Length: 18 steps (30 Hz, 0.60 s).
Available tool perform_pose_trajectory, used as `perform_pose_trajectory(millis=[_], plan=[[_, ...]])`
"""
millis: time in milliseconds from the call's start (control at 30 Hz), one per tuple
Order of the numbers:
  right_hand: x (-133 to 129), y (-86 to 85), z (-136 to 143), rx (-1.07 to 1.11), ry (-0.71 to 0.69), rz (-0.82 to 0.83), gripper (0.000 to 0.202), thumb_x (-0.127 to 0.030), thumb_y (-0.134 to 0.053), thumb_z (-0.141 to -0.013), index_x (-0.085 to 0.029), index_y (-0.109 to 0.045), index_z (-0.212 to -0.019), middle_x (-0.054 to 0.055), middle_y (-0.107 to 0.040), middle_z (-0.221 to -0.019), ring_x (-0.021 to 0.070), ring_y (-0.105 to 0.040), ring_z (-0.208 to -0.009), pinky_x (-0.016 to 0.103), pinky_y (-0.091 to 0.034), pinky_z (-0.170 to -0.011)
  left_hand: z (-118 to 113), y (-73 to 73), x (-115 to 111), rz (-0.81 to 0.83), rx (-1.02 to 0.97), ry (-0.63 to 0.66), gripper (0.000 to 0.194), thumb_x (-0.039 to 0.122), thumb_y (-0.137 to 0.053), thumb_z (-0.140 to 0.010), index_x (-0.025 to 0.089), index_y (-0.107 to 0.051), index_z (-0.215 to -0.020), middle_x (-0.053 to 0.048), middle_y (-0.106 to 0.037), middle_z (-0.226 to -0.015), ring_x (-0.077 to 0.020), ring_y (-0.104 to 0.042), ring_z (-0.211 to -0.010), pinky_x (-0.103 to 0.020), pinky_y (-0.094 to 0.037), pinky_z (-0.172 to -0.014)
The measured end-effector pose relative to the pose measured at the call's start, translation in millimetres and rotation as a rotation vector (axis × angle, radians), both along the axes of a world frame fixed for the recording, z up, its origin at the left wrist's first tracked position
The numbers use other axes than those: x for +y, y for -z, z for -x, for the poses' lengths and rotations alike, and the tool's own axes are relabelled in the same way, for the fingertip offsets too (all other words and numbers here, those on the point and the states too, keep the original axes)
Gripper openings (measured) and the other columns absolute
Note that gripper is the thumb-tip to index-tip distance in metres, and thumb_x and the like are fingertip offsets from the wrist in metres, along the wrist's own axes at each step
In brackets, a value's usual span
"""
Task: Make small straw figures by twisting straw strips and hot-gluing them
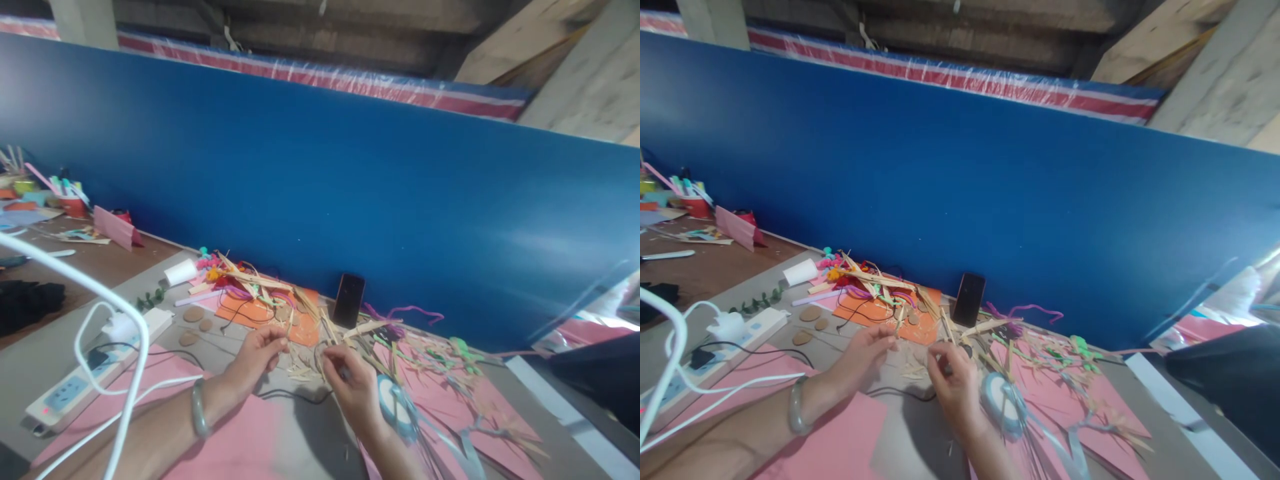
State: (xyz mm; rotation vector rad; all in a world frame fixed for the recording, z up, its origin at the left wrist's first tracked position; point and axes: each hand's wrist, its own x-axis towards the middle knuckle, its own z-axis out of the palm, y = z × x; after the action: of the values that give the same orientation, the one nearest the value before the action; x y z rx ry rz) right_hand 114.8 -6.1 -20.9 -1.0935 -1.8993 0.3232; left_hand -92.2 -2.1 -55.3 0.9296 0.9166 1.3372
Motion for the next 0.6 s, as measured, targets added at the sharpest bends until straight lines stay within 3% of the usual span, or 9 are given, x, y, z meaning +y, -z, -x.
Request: perform_pose_trajectory(millis=[100,233,433,600], plan=[[2.2,8.4,4.3,-0.123,-0.164,-0.075,0.011,-0.018,-0.054,-0.09,-0.021,-0.065,-0.087,0.003,-0.069,-0.08,0.0165,-0.059,-0.067,0.03,-0.043,-0.069,-0.1,-1.0,-0.7,0.005,0.032,-0.022,0.026,0.038,-0.07,-0.074,0.016,-0.062,-0.084,0.0,-0.067,-0.072,-0.0033,-0.042,-0.04,-0.016,-0.027,-0.039],[7.8,24.5,12.6,-0.338,-0.305,-0.036,0.016,-0.01,-0.054,-0.088,-0.021,-0.065,-0.085,0.002,-0.069,-0.082,0.0176,-0.062,-0.077,0.03,-0.038,-0.073,-0.4,-3.6,0.9,0.011,0.058,-0.06,0.029,0.04,-0.072,-0.072,0.015,-0.061,-0.083,0.001,-0.065,-0.066,-0.0037,-0.041,-0.039,-0.017,-0.026,-0.038],[19.6,33.9,6.5,-0.568,-0.041,0.067,0.015,-0.008,-0.061,-0.081,-0.021,-0.069,-0.083,0.004,-0.064,-0.089,0.0204,-0.058,-0.086,0.032,-0.032,-0.076,-2.0,-4.5,0.5,0.01,0.077,-0.049,0.031,0.041,-0.072,-0.071,0.015,-0.061,-0.083,0.002,-0.064,-0.065,-0.0031,-0.04,-0.037,-0.017,-0.025,-0.037],[22.1,36.7,6.5,-0.59,-0.09,0.094,0.015,-0.009,-0.059,-0.083,-0.019,-0.064,-0.073,0.002,-0.062,-0.084,0.0185,-0.057,-0.084,0.031,-0.032,-0.075,-3.4,-1.0,-1.4,0.009,0.098,-0.032,0.025,0.038,-0.07,-0.073,0.015,-0.061,-0.08,0.002,-0.063,-0.066,-0.0028,-0.04,-0.037,-0.016,-0.026,-0.037]])
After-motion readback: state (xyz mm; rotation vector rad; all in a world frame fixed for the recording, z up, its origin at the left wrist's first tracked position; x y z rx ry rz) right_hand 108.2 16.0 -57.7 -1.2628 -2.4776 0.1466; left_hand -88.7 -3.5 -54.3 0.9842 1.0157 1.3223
